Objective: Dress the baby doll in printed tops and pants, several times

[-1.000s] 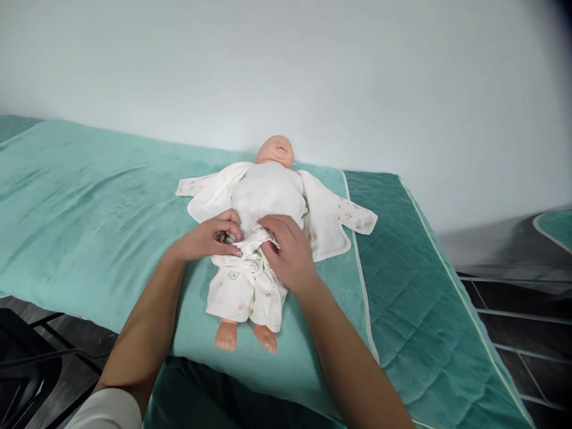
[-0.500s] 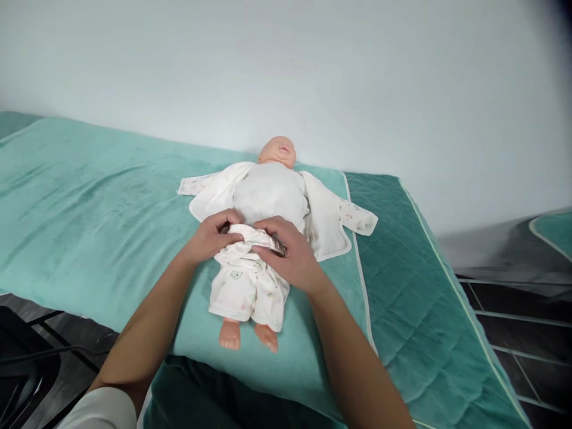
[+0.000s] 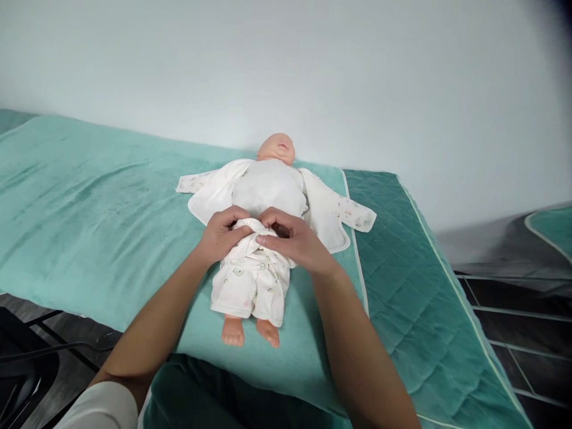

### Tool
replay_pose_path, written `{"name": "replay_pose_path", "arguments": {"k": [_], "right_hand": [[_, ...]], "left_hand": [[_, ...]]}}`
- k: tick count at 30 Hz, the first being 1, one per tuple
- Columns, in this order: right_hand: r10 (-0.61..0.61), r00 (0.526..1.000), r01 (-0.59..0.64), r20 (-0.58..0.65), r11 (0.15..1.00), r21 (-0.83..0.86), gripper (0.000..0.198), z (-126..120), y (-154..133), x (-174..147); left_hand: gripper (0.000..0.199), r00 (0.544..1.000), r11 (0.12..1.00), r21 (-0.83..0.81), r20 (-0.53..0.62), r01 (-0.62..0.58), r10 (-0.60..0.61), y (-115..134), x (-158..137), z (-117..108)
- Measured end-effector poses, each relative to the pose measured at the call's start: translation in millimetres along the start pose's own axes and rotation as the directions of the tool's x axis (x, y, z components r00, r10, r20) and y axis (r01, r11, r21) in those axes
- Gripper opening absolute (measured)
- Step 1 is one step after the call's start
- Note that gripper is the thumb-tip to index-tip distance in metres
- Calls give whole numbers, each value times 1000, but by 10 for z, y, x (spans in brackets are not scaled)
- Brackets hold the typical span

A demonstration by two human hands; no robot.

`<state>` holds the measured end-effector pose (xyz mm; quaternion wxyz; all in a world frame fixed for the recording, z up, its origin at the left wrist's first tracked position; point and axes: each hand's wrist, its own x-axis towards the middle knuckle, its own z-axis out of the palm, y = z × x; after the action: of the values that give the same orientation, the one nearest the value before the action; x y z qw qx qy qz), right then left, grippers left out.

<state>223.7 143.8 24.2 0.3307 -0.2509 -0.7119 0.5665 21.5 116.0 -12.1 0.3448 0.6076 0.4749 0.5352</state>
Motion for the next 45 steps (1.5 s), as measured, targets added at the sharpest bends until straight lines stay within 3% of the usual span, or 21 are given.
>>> {"name": "replay_pose_path", "arguments": {"k": [5, 10, 16, 20, 27, 32, 37, 41, 45], "right_hand": [[-4, 999, -4, 54, 988, 156, 42, -141, 16, -35], [103, 994, -103, 24, 995, 11, 33, -92, 31, -72], [36, 990, -50, -134, 993, -103, 19, 127, 51, 7], [-26, 977, -1, -211, 992, -126, 17, 143, 86, 15], [-86, 992, 62, -91, 969, -240, 30, 113, 38, 10], [-73, 996, 72, -43, 997, -23, 42, -57, 41, -67], [26, 963, 47, -267, 963, 265, 47, -362, 281, -174], [246, 870, -37, -427, 897, 441, 32, -528, 559, -133], [316, 783, 11, -536, 854, 521, 27, -524, 692, -24]], "left_hand": [[18, 1000, 996, 85, -20, 0, 2, 28, 20, 18], [17, 989, 993, 109, -147, 43, -27, 45, 25, 13], [13, 999, 985, 173, -50, 26, -18, 70, 91, 8], [14, 998, 987, 151, -38, 64, -59, 96, 104, 16], [22, 986, 988, 11, -59, 155, -154, 90, 123, 42], [23, 967, 981, -23, -165, 194, -195, 9, 114, 7], [20, 900, 959, -133, -331, 251, -282, -61, 152, -50], [21, 871, 947, -158, -373, 281, -321, -104, 295, -101], [22, 885, 961, -40, -381, 272, -267, -122, 582, -202]]}}
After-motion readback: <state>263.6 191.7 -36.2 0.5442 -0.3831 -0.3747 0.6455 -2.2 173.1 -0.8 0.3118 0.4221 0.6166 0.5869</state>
